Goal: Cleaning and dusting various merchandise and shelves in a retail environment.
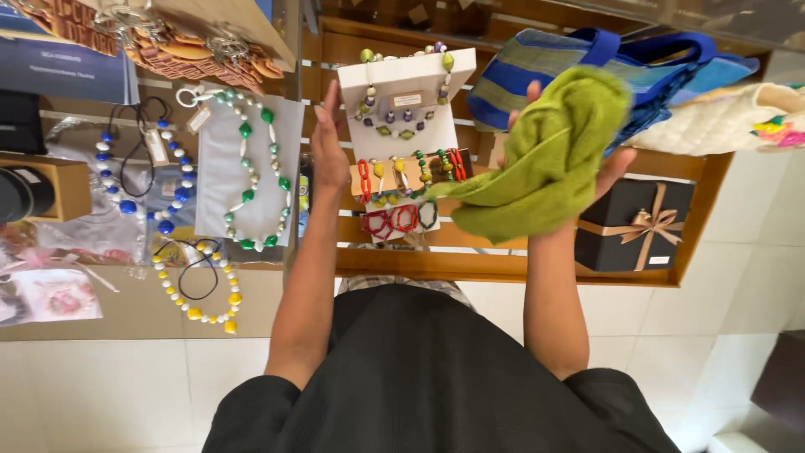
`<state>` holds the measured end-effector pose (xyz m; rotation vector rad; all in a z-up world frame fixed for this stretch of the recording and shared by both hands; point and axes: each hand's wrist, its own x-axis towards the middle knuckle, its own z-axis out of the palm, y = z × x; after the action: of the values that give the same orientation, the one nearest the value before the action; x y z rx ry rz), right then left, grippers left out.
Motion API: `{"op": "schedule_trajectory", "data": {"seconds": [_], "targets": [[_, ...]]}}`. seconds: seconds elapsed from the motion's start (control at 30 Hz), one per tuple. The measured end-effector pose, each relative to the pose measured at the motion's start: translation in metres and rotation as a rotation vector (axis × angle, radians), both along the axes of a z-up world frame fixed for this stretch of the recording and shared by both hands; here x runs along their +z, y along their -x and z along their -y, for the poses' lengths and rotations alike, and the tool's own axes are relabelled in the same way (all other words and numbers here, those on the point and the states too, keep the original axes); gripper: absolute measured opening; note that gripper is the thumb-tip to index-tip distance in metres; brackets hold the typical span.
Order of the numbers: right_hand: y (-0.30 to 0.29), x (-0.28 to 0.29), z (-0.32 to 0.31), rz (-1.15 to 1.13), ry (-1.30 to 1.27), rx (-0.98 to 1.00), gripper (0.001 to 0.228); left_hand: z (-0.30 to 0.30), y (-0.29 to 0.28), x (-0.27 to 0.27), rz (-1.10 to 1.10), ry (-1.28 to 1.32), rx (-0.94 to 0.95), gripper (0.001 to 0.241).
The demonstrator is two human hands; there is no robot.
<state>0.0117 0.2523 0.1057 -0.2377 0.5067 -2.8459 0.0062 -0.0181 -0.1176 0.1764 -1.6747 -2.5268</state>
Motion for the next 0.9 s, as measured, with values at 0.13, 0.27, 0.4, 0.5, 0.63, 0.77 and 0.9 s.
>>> {"op": "schedule_trajectory", "data": {"seconds": [0.13,0.27,0.4,0.5,0.63,0.77,0.9], "targets": [[-0.013,-0.033,-0.045,0.119,-0.123,-0.024,0.087,-0.002,0.002,-0.013,0.181,0.038,-0.036,0.079],[0.011,-0.028,-0.066,0.228,-0.469,-0.183,0.079,0.004,0.008,0.0,0.14,0.104,0.061,0.074],[0.05,-0.032,-0.074,0.143,-0.838,-0.151,0.074,0.009,0.026,0.061,-0.024,0.284,0.121,0.061],[0.092,-0.044,-0.072,0.165,-0.917,-0.034,0.072,0.006,0.043,0.082,0.094,0.328,0.107,0.053],[0.143,-0.057,-0.055,0.189,-0.955,0.031,0.069,0.001,0.057,0.087,0.216,0.306,0.11,0.037],[0.197,-0.07,-0.034,0.134,-1.09,0.103,0.062,-0.008,0.061,0.064,0.103,0.228,0.119,0.026],[0.229,-0.106,-0.03,0.025,-1.267,0.292,0.05,-0.002,0.065,0.059,0.129,0.141,0.04,0.024]]}}
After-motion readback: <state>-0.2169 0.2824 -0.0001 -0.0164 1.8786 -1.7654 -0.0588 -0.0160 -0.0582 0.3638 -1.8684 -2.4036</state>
